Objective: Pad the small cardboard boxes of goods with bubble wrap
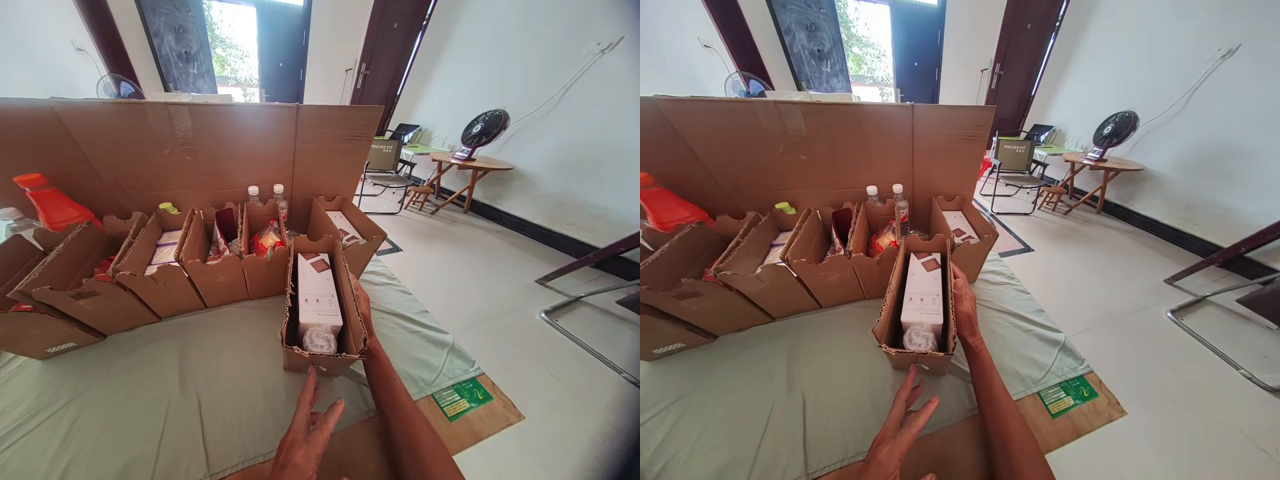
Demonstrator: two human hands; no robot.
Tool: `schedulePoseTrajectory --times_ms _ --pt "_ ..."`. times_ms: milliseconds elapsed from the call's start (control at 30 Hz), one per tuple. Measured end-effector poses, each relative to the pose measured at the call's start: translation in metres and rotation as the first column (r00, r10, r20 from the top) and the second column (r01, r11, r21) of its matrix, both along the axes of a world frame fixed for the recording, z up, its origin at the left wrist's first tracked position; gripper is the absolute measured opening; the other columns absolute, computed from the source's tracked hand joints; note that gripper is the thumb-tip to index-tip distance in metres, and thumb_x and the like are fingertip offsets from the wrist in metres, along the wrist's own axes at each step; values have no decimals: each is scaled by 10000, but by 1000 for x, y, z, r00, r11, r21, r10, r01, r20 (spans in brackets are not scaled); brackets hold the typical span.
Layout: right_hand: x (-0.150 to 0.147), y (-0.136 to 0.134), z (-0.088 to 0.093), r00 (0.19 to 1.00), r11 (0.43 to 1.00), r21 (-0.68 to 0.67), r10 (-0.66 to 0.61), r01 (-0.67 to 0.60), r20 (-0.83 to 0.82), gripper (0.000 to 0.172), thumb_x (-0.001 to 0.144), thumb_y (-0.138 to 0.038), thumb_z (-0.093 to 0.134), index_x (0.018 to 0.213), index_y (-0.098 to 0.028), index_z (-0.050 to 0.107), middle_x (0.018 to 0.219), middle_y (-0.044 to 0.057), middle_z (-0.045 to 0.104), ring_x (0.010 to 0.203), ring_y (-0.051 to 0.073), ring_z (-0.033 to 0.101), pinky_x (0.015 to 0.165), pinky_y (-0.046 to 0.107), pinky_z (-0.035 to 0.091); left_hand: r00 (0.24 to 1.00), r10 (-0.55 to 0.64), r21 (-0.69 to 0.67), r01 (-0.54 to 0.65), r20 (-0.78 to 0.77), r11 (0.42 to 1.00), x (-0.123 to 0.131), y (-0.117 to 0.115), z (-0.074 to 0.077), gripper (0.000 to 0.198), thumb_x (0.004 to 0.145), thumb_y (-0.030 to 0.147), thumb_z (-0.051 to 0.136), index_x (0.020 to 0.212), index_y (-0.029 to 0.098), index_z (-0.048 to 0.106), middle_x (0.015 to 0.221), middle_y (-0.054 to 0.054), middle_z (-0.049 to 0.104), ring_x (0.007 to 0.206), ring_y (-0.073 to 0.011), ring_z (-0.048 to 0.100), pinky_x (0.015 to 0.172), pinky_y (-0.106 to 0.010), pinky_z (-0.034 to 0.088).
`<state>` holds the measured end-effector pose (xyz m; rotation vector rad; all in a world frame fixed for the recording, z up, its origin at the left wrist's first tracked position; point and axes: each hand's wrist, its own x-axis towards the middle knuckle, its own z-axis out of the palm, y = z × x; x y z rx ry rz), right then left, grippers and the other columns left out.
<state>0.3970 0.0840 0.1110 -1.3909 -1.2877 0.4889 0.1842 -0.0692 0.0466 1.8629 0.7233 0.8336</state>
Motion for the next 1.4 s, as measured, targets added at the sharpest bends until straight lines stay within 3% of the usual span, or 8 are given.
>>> schedulePoseTrajectory --times_ms 133,333,533,667,933,1100,1233,1400 --pt "-1 -4 8 995 998 67 24 -18 -93 717 924 -754 327 1344 -253 621 1389 57 635 1325 313 534 1123 463 410 999 18 35 -17 -27 999 1 -3 -3 795 760 264 679 1519 297 447 1710 -90 23 1476 -425 339 1086 -518 460" --pt "2 -2 12 994 997 65 41 -35 -101 753 891 -803 339 1313 -257 639 1412 53 619 1336 311 523 1153 446 380 997 30 44 -27 -74 999 3 -2 -5 758 773 291 696 1498 293 475 1705 -122 80 1473 -437 339 1097 -548 440" --pt "7 -1 13 992 994 91 74 -65 -98 691 907 -771 371 1253 -255 675 1358 59 654 1289 300 560 1126 436 405 999 -22 104 27 -46 994 8 -5 -10 918 740 183 695 1566 345 329 1702 -62 -139 1485 -433 316 1077 -504 470" --pt "7 -3 13 988 979 183 114 -94 -102 624 930 -716 414 1232 -245 689 1338 66 661 1273 286 566 1115 427 408 995 22 111 -10 -102 994 11 -8 -10 928 736 177 710 1562 360 329 1700 -35 -162 1481 -421 331 1072 -488 482" --pt "10 0 5 982 954 263 171 -145 -77 544 963 -653 431 1260 -276 685 1359 48 645 1313 280 533 1137 418 382 974 81 69 -68 -212 995 14 -13 -5 827 739 241 723 1499 409 443 1702 -15 145 1409 -386 468 1012 -457 551" --pt "12 -3 4 977 957 227 203 -182 -71 585 959 -676 425 1310 -266 650 1407 57 611 1344 278 508 1162 425 360 974 95 113 -72 -207 991 16 -13 -8 829 709 167 701 1480 377 478 1711 -12 -39 1450 -396 402 1054 -458 515" --pt "11 -6 3 971 950 234 229 -208 -67 593 961 -673 429 1327 -253 631 1434 67 586 1361 283 492 1168 435 353 969 100 136 -70 -225 988 19 -13 -9 837 691 138 706 1473 345 492 1703 -47 -99 1429 -423 422 1034 -477 527" --pt "8 2 -10 941 964 166 244 -209 -234 685 923 -713 467 1435 -263 537 1485 66 552 1386 289 479 1182 450 350 976 98 227 -52 -196 973 19 -13 -9 901 656 94 701 1504 274 454 1688 -81 -176 1472 -439 338 1079 -500 477"
